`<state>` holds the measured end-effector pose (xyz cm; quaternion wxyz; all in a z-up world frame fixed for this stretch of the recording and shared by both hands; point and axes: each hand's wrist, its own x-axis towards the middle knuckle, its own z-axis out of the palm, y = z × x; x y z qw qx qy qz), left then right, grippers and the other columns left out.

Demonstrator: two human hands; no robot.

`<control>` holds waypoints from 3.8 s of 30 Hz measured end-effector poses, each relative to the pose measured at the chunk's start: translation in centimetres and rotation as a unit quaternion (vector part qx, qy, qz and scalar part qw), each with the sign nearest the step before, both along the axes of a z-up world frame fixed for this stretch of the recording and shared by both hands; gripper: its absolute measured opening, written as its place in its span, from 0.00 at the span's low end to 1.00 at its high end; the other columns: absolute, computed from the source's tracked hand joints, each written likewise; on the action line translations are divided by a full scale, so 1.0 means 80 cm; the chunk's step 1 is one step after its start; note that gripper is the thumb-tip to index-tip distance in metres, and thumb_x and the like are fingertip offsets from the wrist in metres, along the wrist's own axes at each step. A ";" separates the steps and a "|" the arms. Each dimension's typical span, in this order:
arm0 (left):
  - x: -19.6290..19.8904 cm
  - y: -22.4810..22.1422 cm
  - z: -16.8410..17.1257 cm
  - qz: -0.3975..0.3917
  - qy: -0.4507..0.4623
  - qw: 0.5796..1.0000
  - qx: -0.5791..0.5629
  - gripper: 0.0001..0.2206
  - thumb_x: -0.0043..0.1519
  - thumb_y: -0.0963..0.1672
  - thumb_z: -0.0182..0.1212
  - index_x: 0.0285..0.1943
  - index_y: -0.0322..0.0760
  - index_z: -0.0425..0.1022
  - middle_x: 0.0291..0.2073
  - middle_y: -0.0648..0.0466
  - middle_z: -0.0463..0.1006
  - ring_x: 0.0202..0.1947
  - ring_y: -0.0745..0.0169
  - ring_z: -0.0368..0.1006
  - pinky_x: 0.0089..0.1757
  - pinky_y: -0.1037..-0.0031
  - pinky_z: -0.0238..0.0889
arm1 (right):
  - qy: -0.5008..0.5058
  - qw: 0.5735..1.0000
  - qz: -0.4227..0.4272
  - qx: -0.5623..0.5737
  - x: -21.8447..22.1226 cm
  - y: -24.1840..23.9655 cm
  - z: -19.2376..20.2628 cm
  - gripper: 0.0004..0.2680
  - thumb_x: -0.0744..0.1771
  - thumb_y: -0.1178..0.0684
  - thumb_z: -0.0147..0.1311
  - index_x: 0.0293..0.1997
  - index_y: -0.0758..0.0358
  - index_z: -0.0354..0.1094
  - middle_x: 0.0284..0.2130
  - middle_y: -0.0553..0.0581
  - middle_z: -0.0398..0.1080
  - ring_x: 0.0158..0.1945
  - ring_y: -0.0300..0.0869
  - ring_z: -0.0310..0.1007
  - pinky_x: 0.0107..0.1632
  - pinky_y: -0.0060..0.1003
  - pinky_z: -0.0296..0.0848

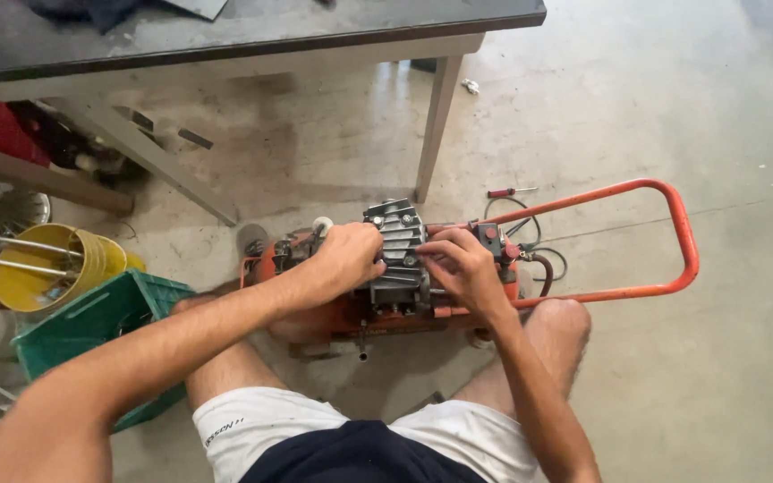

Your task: Disassembling an air compressor engine and cleaning internal components using a ratchet and scraper.

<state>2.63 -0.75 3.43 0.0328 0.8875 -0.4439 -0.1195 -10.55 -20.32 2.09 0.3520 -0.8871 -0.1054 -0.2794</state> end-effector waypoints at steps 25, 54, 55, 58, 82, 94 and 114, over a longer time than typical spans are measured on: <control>-0.023 -0.033 -0.041 0.047 -0.071 0.996 -0.024 0.06 0.50 0.40 0.67 0.34 0.34 0.82 0.31 0.46 0.81 0.36 0.47 0.81 0.33 0.56 0.76 | 0.127 0.838 0.255 -0.465 0.080 -0.024 0.045 0.04 0.63 0.52 0.54 0.38 0.51 0.66 0.34 0.47 0.62 0.43 0.45 0.68 0.38 0.39 0.76; -0.037 -0.060 -0.052 0.154 -0.072 0.984 -0.052 0.06 0.51 0.37 0.64 0.35 0.37 0.82 0.34 0.47 0.83 0.39 0.47 0.82 0.36 0.57 0.75 | 0.188 0.825 0.222 -0.485 0.078 -0.015 0.068 0.04 0.66 0.47 0.54 0.41 0.48 0.69 0.36 0.48 0.66 0.44 0.45 0.69 0.36 0.40 0.78; -0.031 -0.058 -0.049 0.155 -0.073 0.984 -0.050 0.06 0.51 0.37 0.64 0.35 0.37 0.82 0.34 0.47 0.83 0.39 0.47 0.82 0.36 0.57 0.75 | 0.186 0.825 0.223 -0.484 0.079 -0.015 0.069 0.04 0.66 0.47 0.54 0.41 0.48 0.69 0.36 0.48 0.66 0.44 0.45 0.69 0.36 0.40 0.78; -0.020 -0.049 -0.044 0.129 -0.027 0.988 -0.075 0.06 0.50 0.35 0.61 0.31 0.34 0.82 0.31 0.45 0.83 0.36 0.42 0.82 0.35 0.55 0.75 | 0.204 0.822 0.211 -0.488 0.080 -0.019 0.060 0.02 0.67 0.49 0.55 0.40 0.47 0.70 0.34 0.45 0.65 0.44 0.43 0.68 0.37 0.37 0.77; -0.055 0.085 0.009 0.175 0.071 0.919 -0.345 0.09 0.64 0.50 0.61 0.47 0.50 0.80 0.35 0.55 0.76 0.40 0.51 0.77 0.39 0.56 0.73 | 0.205 0.863 0.209 -0.412 0.068 -0.022 0.096 0.07 0.65 0.44 0.55 0.42 0.50 0.68 0.34 0.49 0.68 0.44 0.46 0.72 0.38 0.44 0.77; -0.149 0.172 -0.153 0.355 -0.089 0.814 -0.451 0.11 0.64 0.39 0.58 0.55 0.37 0.75 0.41 0.51 0.74 0.43 0.50 0.77 0.43 0.65 0.73 | 0.210 0.868 0.158 -0.421 0.152 0.020 0.071 0.05 0.66 0.47 0.56 0.41 0.50 0.73 0.34 0.48 0.71 0.45 0.45 0.75 0.42 0.39 0.77; -0.138 0.167 -0.172 0.430 -0.054 0.776 -0.458 0.12 0.64 0.39 0.55 0.56 0.38 0.73 0.43 0.52 0.73 0.42 0.50 0.77 0.42 0.63 0.73 | 0.210 0.858 0.128 -0.451 0.181 0.021 0.024 0.07 0.62 0.42 0.59 0.35 0.49 0.74 0.30 0.50 0.73 0.43 0.47 0.76 0.40 0.42 0.79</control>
